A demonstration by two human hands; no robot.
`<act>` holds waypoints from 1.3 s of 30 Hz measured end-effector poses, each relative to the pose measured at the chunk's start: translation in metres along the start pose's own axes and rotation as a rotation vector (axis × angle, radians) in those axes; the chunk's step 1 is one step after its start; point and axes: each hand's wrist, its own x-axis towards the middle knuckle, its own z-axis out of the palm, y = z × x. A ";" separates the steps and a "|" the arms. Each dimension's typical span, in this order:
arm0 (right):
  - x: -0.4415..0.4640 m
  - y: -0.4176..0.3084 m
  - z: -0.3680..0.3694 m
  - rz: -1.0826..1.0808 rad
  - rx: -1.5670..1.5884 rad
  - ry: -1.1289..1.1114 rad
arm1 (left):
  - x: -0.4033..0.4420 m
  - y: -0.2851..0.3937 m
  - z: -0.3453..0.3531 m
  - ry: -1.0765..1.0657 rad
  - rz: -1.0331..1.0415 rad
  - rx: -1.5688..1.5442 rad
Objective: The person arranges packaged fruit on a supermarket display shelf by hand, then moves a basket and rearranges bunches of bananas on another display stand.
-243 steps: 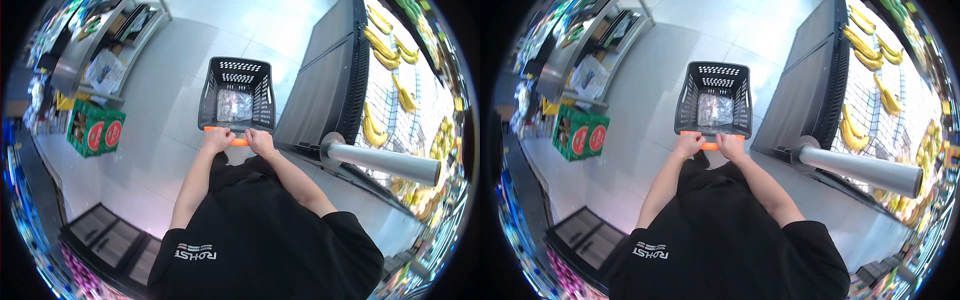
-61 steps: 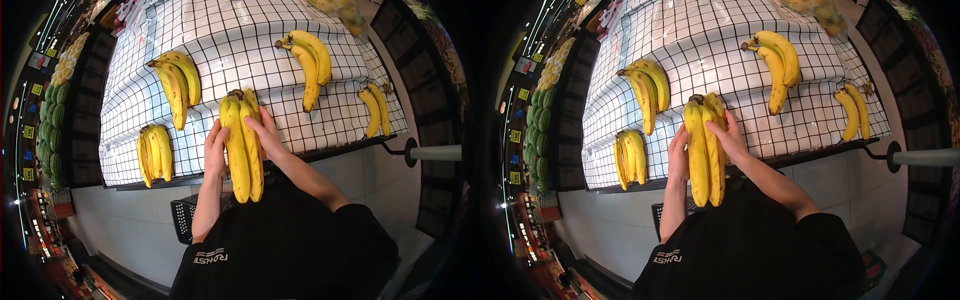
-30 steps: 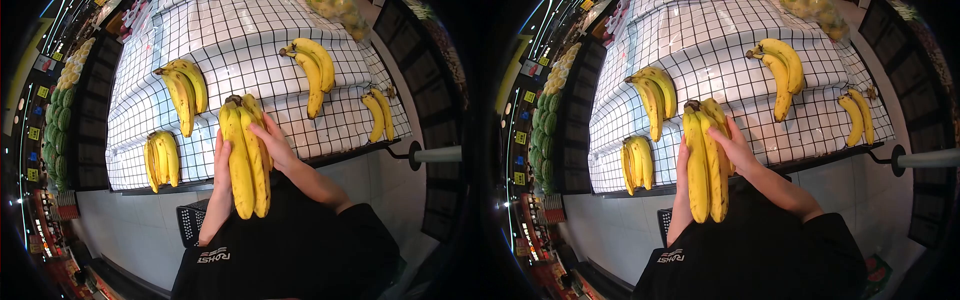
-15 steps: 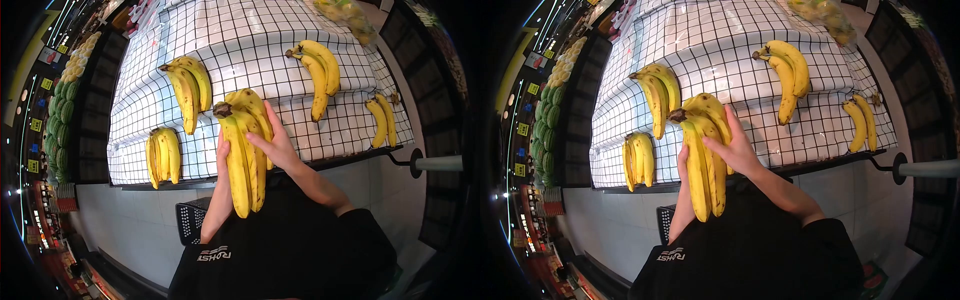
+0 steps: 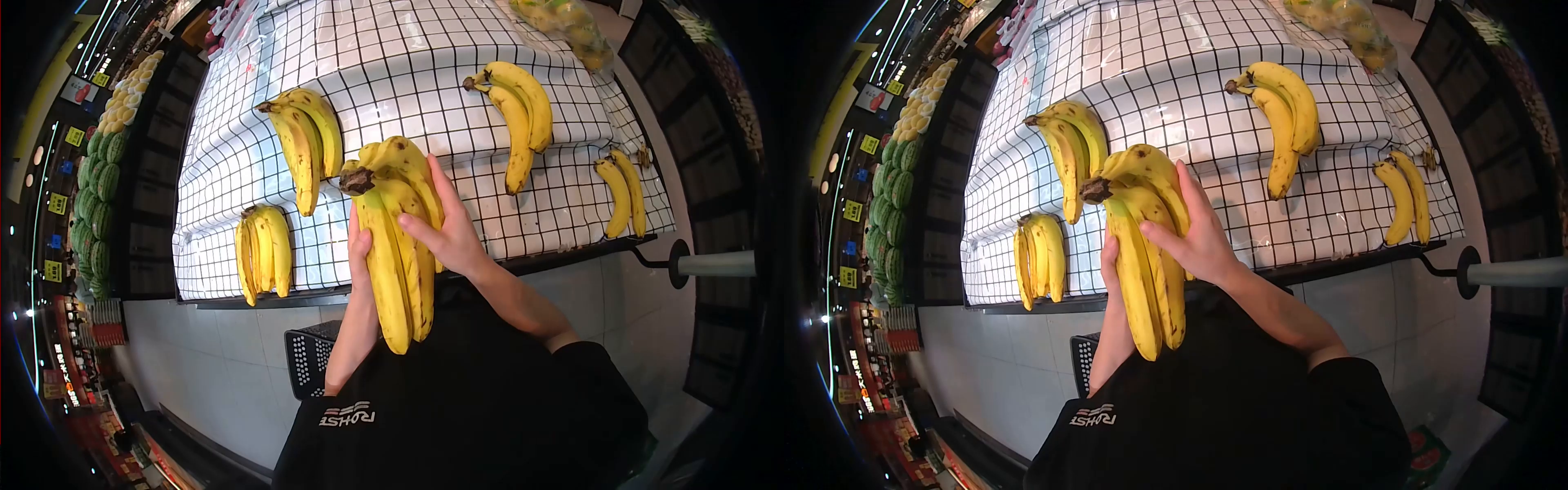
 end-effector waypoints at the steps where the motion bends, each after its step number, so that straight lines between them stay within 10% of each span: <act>1: -0.001 0.000 0.000 0.002 0.001 0.005 | 0.000 -0.001 -0.001 0.002 -0.001 -0.002; 18: -0.023 0.029 -0.015 0.516 0.317 0.089 | -0.009 -0.020 -0.006 0.166 -0.537 -0.182; 39: -0.048 0.043 -0.026 0.586 0.454 0.103 | -0.015 -0.056 -0.034 0.202 -0.535 -0.313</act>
